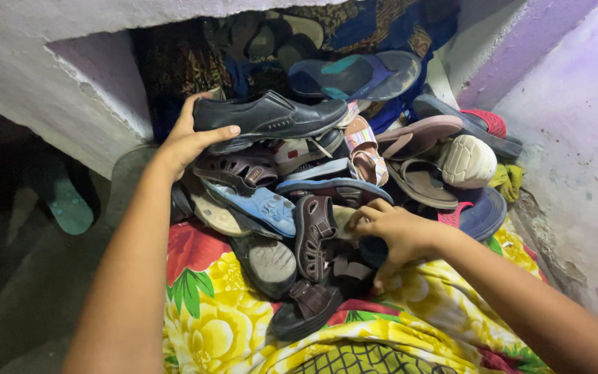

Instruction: The person sits on the floor and organizes a pile of shoes by picking up pairs and placing them on a built-in wall shelf. The person handles sandals, sneakers, and formal shoes, arranging them in rows on the shelf.

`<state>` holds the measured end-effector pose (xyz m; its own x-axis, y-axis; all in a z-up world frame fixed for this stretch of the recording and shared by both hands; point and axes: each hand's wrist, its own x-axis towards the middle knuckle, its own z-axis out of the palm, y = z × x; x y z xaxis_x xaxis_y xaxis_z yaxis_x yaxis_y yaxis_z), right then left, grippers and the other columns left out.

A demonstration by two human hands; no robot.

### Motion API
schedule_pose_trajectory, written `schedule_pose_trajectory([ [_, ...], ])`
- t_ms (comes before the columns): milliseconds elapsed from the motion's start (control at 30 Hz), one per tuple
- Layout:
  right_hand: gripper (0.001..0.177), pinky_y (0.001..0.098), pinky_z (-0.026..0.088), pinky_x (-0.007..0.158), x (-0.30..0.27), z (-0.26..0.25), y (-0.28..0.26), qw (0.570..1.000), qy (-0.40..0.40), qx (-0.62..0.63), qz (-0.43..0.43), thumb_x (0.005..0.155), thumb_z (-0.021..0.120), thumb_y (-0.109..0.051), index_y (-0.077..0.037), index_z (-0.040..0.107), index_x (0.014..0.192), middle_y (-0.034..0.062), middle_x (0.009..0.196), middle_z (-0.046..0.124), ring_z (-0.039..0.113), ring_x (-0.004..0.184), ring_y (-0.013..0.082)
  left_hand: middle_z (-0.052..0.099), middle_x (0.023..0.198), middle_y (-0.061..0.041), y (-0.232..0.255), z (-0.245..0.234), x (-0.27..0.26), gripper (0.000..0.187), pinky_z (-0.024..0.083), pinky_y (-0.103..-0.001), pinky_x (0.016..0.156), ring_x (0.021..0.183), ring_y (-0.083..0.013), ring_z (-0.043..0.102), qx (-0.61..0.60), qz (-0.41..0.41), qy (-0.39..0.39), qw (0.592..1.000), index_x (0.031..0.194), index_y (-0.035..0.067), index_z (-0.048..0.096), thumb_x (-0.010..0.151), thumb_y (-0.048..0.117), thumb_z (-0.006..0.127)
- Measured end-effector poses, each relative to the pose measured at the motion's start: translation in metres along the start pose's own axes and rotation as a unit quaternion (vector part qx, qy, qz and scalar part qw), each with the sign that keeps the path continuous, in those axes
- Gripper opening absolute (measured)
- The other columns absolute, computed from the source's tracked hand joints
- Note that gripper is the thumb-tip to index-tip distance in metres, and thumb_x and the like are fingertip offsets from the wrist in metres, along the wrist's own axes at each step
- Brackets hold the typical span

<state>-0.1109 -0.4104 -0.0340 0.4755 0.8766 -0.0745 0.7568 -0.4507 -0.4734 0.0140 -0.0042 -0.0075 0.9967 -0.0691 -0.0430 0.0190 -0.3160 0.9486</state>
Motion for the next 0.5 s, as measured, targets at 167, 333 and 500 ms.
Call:
schedule_pose_trajectory([
  [167, 0.069, 0.0441, 0.05, 0.096, -0.002, -0.013, -0.013, 0.997, -0.003, 0.032, 0.064, 0.056, 0.09, -0.037, -0.013, 0.068, 0.117, 0.0078, 0.13, 0.062, 0.06, 0.119, 0.0334, 0.06, 0.137, -0.01, 0.001, -0.002, 0.0, 0.096, 0.047, -0.038, 0.106, 0.127, -0.0244, 0.058, 0.007, -0.007, -0.002, 1.0, 0.146, 0.021, 0.043, 0.066, 0.038, 0.091],
  [333, 0.066, 0.0378, 0.053, 0.093, -0.002, -0.034, 0.032, 0.986, 0.044, 0.056, 0.151, 0.066, 0.088, -0.042, -0.016, 0.07, 0.123, 0.0045, 0.117, 0.072, 0.069, 0.11, 0.0244, 0.065, 0.131, -0.013, 0.006, 0.002, -0.013, 0.093, 0.051, -0.038, 0.103, 0.122, -0.0265, 0.063, 0.073, 0.081, 0.02, 0.994, 0.142, 0.02, 0.045, 0.066, 0.04, 0.094],
  [500, 0.062, 0.0426, 0.052, 0.09, 0.026, -0.067, 0.086, 0.873, 0.196, 0.364, 0.26, 0.092, 0.067, -0.051, -0.003, 0.065, 0.131, 0.0194, 0.123, 0.074, 0.069, 0.11, 0.0323, 0.072, 0.121, -0.014, 0.011, 0.072, -0.05, 0.095, 0.055, -0.045, 0.097, 0.112, -0.0325, 0.07, 0.183, 0.027, 0.177, 0.967, 0.145, 0.023, 0.046, 0.066, 0.06, 0.085],
])
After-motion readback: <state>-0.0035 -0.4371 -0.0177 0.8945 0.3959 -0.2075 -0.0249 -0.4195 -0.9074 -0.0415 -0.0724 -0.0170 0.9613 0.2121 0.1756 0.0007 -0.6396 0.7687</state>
